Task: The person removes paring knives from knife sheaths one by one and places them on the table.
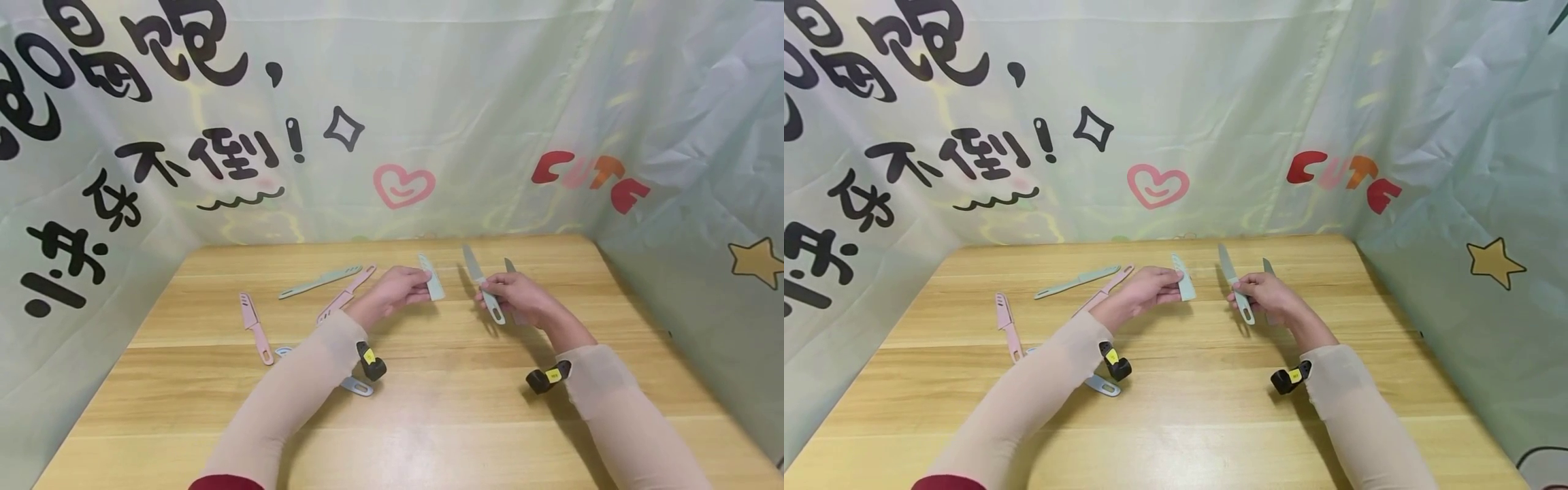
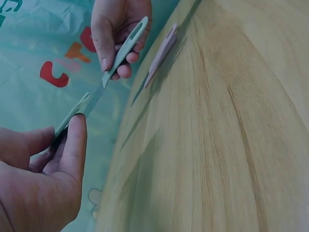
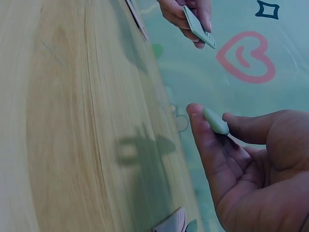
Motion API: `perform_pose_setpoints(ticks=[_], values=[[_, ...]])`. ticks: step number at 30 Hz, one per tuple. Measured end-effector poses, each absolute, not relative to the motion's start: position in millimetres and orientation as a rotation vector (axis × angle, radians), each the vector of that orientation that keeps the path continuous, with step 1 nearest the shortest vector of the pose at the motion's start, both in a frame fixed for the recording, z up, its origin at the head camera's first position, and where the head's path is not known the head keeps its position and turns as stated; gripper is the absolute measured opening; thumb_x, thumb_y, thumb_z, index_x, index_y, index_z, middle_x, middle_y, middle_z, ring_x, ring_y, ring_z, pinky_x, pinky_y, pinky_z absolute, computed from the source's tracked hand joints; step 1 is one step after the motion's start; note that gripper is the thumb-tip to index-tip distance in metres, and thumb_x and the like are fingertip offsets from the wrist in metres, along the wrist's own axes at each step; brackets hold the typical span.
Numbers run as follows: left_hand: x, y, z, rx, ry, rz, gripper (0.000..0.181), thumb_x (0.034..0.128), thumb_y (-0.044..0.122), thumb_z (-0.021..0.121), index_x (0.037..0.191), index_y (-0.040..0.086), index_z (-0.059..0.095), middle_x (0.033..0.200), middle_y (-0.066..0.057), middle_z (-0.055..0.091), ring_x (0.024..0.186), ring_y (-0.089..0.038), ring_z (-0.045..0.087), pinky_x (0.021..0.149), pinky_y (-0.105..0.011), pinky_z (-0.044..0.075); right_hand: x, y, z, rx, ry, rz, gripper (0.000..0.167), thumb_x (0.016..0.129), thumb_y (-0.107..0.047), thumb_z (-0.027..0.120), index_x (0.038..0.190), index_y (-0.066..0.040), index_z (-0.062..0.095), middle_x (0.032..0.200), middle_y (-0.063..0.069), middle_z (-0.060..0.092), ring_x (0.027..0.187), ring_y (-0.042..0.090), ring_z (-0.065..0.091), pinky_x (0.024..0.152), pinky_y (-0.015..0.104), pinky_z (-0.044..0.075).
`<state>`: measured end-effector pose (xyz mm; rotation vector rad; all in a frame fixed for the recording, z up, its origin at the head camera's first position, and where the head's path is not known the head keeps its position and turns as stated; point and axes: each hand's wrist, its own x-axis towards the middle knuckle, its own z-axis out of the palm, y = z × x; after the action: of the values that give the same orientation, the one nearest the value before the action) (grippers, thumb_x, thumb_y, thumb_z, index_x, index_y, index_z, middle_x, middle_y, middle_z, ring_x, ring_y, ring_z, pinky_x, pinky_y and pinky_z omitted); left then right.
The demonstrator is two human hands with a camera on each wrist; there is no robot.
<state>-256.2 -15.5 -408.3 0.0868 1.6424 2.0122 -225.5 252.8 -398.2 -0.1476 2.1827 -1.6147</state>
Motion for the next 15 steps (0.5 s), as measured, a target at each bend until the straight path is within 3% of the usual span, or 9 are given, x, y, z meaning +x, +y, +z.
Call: perform_pose_setpoints(ticks=[15], values=[[-259.1,4.4,-410.1,0.136,1.732,1.926,0.036,0.1008,0.009,0.054,0.128,-0.015,0.053,0.109,-0.026,0.066,0.103,-0.032,0.066,0.091,-0.035,0.057,-225.7,258.6,-398.6,-0.155,2.284,-1.548,0.039,0.105,-0.015,0.045,0.124,0.019,0.047,0.113,0.029,0.062,0.101,0.031,0.064,0.080,0.031,0.058]])
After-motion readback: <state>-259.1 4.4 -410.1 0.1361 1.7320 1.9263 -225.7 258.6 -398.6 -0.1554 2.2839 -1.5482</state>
